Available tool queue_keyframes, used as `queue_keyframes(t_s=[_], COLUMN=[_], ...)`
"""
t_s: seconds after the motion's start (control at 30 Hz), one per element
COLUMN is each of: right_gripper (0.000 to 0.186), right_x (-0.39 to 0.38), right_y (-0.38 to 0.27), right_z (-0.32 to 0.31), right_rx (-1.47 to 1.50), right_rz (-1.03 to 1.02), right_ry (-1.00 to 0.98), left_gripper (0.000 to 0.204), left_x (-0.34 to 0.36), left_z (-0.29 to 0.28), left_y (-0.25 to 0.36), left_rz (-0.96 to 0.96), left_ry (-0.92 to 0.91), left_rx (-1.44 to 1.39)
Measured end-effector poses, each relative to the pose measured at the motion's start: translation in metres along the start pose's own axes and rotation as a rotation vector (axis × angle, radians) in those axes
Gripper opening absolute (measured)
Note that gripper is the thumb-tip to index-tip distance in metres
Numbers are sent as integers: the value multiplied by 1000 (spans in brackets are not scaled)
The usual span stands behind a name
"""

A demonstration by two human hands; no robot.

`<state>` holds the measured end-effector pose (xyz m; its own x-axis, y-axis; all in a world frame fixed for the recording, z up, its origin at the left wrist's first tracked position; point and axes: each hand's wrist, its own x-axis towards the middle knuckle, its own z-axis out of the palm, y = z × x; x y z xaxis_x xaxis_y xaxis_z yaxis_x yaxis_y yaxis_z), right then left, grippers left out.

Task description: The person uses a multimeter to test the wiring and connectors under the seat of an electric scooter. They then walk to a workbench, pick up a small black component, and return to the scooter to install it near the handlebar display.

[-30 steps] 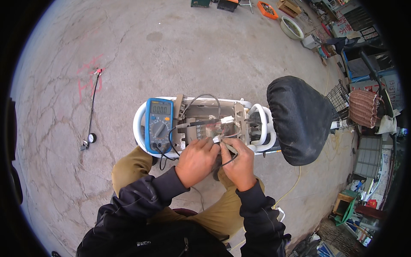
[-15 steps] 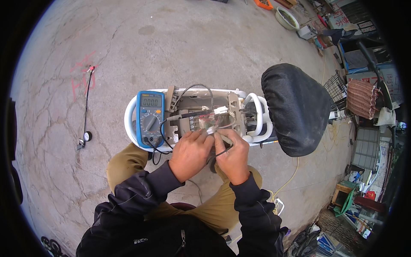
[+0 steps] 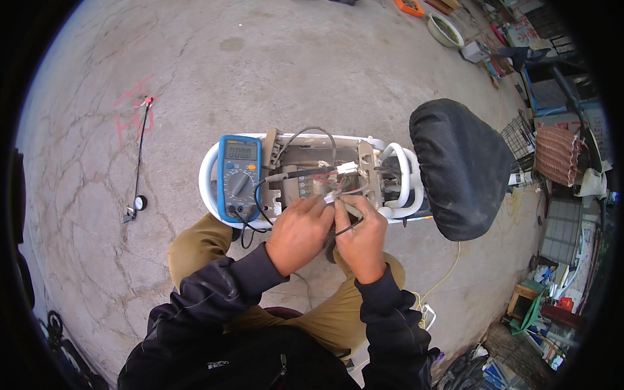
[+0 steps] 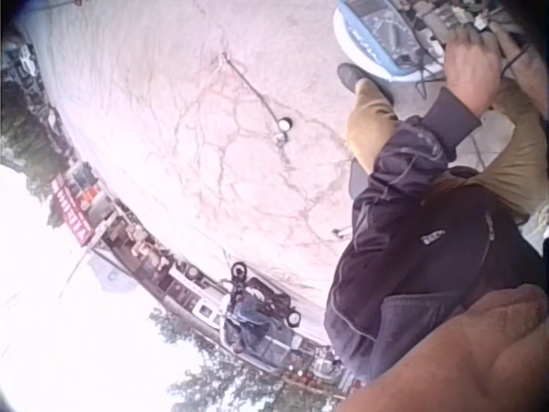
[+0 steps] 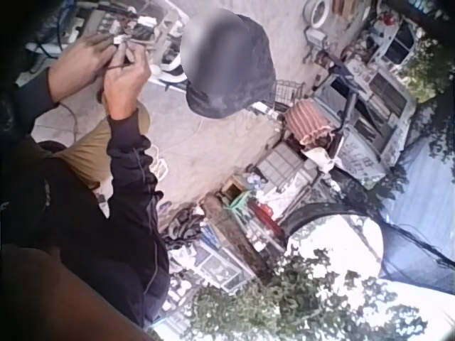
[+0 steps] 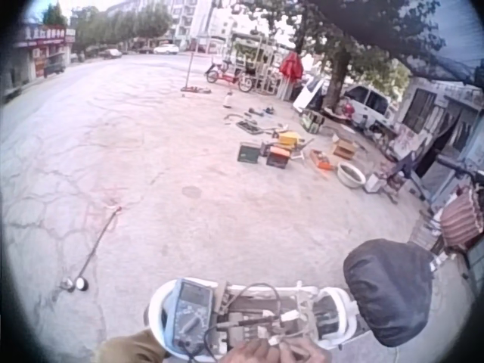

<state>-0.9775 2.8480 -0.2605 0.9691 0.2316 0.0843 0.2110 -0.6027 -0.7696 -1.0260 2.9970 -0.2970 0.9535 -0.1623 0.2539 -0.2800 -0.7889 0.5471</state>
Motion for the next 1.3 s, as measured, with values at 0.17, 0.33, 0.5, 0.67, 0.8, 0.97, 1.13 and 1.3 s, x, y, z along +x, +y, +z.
queue_keyframes(t_s=[0.17, 0.33, 0.5, 0.67, 0.8, 0.97, 1.13, 1.3], right_gripper=[15, 22, 20, 19, 15, 16, 16, 16], right_x=[5, 9, 17, 9, -1, 6, 6, 0], right_y=[-5, -8, -3, 4, 7, 8, 5, 4], right_z=[-6, -23, -39, -23, -13, -14, -11, -9], right_rx=[34, -44, -86, -15, 8, 65, 28, 65], right_rz=[90, -73, -241, -167, -66, -92, -51, -3], right_ry=[-85, -178, -247, -131, -43, -94, -80, -54], left_gripper=[15, 15, 17, 20, 22, 21, 17, 16], left_x=[0, -1, -1, 0, 0, -1, -1, -1], left_z=[2, 3, 1, -2, -1, 2, 3, 4], left_y=[-2, -2, -1, 0, 0, -1, 0, -2], left_rz=[10, -18, -10, -31, -25, -18, -28, -6], left_ry=[91, 50, 33, -16, 8, 77, 43, 82], left_rx=[-3, -8, -18, -1, -6, -15, -21, -31])
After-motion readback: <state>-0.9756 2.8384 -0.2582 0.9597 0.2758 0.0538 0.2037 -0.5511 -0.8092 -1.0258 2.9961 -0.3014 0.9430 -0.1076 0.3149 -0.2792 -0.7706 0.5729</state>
